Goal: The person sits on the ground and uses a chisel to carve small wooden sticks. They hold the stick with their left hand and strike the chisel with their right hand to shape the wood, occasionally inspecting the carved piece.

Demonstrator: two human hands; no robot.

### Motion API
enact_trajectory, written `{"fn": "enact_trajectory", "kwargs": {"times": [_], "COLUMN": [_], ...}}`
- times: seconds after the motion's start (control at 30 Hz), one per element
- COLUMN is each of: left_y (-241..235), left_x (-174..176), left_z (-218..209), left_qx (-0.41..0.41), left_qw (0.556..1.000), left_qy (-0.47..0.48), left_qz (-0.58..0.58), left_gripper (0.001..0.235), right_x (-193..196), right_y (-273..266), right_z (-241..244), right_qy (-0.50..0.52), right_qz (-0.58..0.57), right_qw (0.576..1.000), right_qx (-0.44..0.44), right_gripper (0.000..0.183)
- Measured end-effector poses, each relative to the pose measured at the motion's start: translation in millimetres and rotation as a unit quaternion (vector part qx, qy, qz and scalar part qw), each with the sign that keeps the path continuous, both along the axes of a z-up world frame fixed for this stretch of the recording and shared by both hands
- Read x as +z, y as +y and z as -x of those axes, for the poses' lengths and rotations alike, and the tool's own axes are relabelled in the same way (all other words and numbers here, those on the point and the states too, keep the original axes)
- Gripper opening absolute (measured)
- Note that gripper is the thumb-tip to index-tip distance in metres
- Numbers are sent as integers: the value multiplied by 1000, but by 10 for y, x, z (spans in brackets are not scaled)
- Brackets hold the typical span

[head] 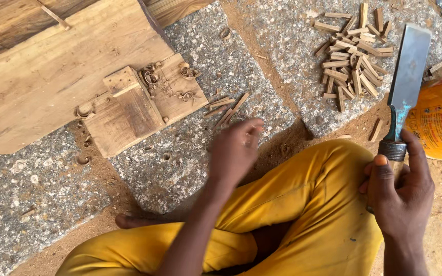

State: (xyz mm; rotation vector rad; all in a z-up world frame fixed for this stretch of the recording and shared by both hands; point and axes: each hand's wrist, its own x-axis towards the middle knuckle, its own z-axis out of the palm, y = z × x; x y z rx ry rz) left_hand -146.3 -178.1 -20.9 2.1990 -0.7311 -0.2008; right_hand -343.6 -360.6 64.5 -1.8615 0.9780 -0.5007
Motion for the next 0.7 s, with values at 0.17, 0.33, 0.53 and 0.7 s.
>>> {"fn": "enact_trajectory", "kwargs": {"times": [0.17,0.33,0.53,0.7], "left_y": [-651,-1381,-1960,-1973], "left_x": [-346,-549,-777,-836], "left_z": [196,95,1,22], "left_qx": [-73,-92,-97,-122], "left_qw": [997,994,981,966], "left_qy": [25,-15,-144,-170], "left_qz": [-9,-58,-83,-155], "left_gripper": [14,13,26,23], "right_x": [-29,-83,-144,-172], "right_y": [-39,-44,-135,-147], "right_z": [17,63,66,71], "right_qy": [8,-14,-4,-23], "right_qz": [7,-11,-28,-50], "right_qw": [1000,1000,1000,998], "right_qx": [11,5,11,12], "right_gripper": [53,56,60,60]}}
